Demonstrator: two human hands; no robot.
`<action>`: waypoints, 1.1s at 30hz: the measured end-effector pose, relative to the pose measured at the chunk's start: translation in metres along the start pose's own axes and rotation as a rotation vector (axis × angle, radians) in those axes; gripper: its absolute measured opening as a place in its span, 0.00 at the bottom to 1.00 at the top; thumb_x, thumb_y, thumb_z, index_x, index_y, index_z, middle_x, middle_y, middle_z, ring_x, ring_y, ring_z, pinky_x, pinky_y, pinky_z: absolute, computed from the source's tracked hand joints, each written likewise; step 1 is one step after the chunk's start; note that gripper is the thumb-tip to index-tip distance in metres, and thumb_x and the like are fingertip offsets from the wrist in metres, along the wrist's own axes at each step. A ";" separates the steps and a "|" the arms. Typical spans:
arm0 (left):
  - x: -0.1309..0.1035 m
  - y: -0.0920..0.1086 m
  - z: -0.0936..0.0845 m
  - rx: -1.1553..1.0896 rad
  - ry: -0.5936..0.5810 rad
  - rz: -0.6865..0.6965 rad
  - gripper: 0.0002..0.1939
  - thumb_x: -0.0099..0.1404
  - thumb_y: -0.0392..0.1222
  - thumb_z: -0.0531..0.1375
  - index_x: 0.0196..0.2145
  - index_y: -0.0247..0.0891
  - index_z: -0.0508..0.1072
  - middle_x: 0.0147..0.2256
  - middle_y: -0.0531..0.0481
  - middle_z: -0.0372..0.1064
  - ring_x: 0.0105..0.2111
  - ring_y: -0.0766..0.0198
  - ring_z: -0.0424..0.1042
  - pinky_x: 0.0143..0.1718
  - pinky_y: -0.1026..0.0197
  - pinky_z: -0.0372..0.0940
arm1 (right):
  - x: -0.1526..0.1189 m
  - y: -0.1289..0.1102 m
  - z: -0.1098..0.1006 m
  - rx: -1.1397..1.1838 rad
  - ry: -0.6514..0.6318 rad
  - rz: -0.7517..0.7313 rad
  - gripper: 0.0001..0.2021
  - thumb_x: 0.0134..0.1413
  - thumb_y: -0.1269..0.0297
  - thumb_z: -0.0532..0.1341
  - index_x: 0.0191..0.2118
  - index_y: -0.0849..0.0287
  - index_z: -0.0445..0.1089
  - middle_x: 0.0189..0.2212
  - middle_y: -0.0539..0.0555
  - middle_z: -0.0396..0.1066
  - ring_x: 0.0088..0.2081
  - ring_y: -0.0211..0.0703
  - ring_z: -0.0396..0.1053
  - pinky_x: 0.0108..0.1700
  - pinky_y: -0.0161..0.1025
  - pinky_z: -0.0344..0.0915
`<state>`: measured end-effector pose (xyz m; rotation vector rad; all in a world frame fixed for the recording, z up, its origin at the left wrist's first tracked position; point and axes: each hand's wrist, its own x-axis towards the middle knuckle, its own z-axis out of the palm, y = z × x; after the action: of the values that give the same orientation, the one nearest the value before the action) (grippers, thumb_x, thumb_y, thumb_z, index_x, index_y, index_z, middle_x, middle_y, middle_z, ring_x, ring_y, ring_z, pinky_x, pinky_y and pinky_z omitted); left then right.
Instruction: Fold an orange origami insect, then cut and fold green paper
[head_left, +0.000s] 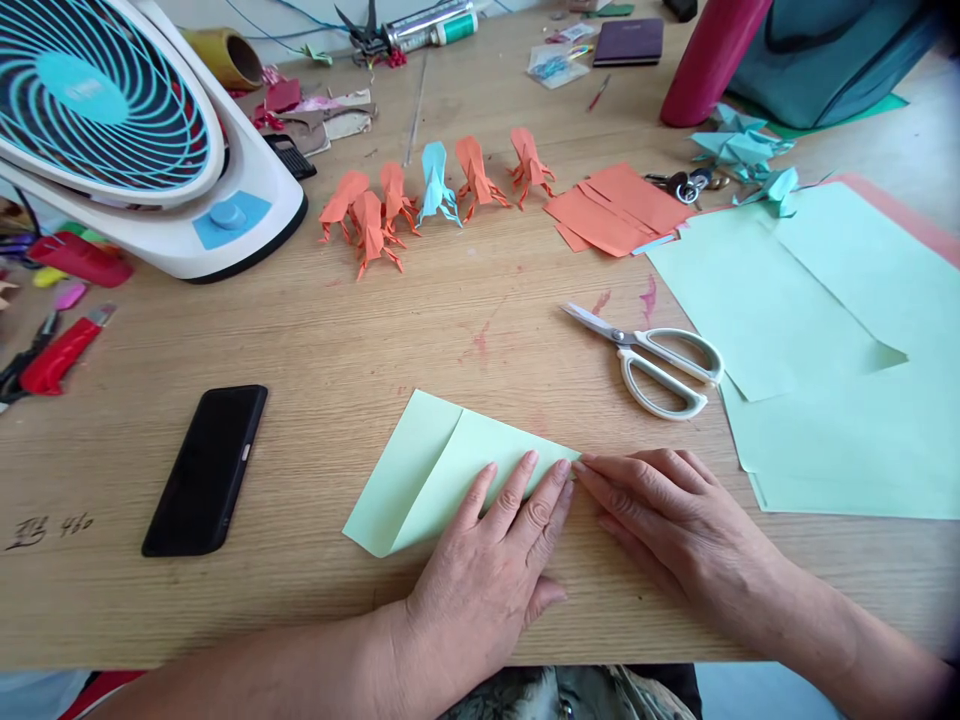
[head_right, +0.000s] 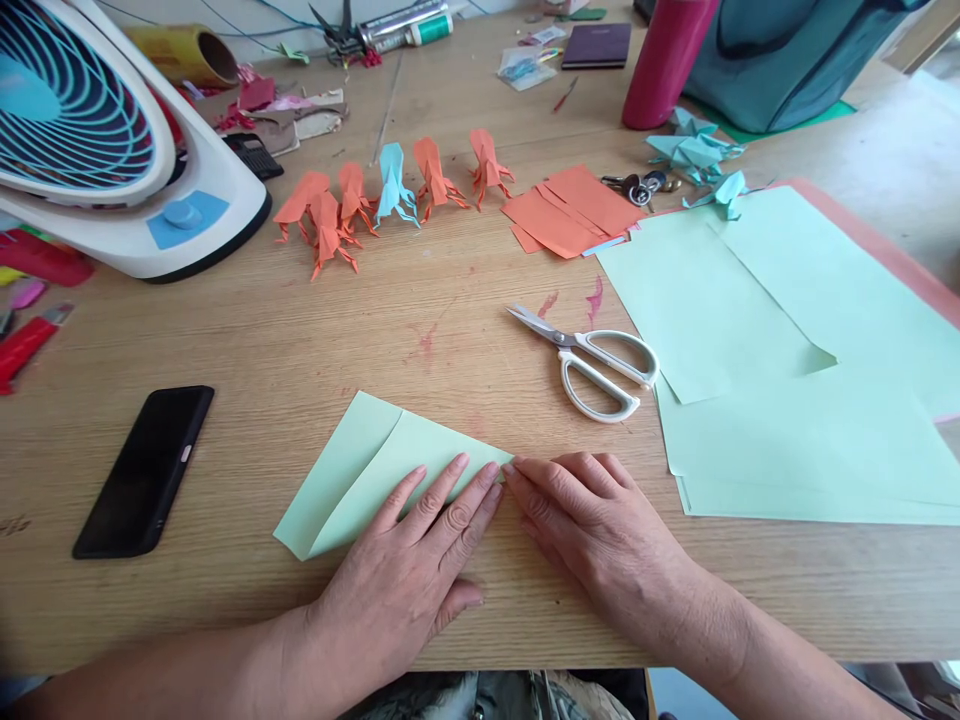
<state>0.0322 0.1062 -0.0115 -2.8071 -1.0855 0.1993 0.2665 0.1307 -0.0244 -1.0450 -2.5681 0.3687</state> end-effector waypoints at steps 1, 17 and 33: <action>0.000 0.000 0.000 0.000 -0.003 0.000 0.36 0.71 0.61 0.50 0.68 0.35 0.58 0.71 0.47 0.43 0.68 0.49 0.50 0.61 0.47 0.59 | 0.000 0.000 0.000 -0.008 0.002 -0.004 0.24 0.67 0.71 0.54 0.66 0.57 0.59 0.51 0.58 0.73 0.42 0.52 0.67 0.43 0.50 0.65; -0.001 0.002 -0.001 0.027 -0.012 -0.022 0.38 0.70 0.62 0.52 0.68 0.34 0.57 0.71 0.47 0.43 0.68 0.49 0.48 0.62 0.46 0.57 | 0.002 -0.001 0.000 -0.151 -0.016 -0.067 0.20 0.69 0.71 0.50 0.63 0.62 0.63 0.53 0.59 0.72 0.43 0.50 0.66 0.45 0.48 0.61; 0.000 0.004 0.002 0.013 -0.001 -0.016 0.36 0.70 0.62 0.53 0.66 0.36 0.62 0.71 0.47 0.46 0.68 0.48 0.48 0.62 0.45 0.54 | -0.001 0.000 0.003 -0.187 -0.024 -0.134 0.11 0.67 0.72 0.54 0.42 0.62 0.75 0.55 0.62 0.69 0.46 0.54 0.66 0.45 0.52 0.61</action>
<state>0.0340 0.1035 -0.0137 -2.7863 -1.1017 0.2049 0.2661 0.1296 -0.0270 -0.9261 -2.7173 0.1090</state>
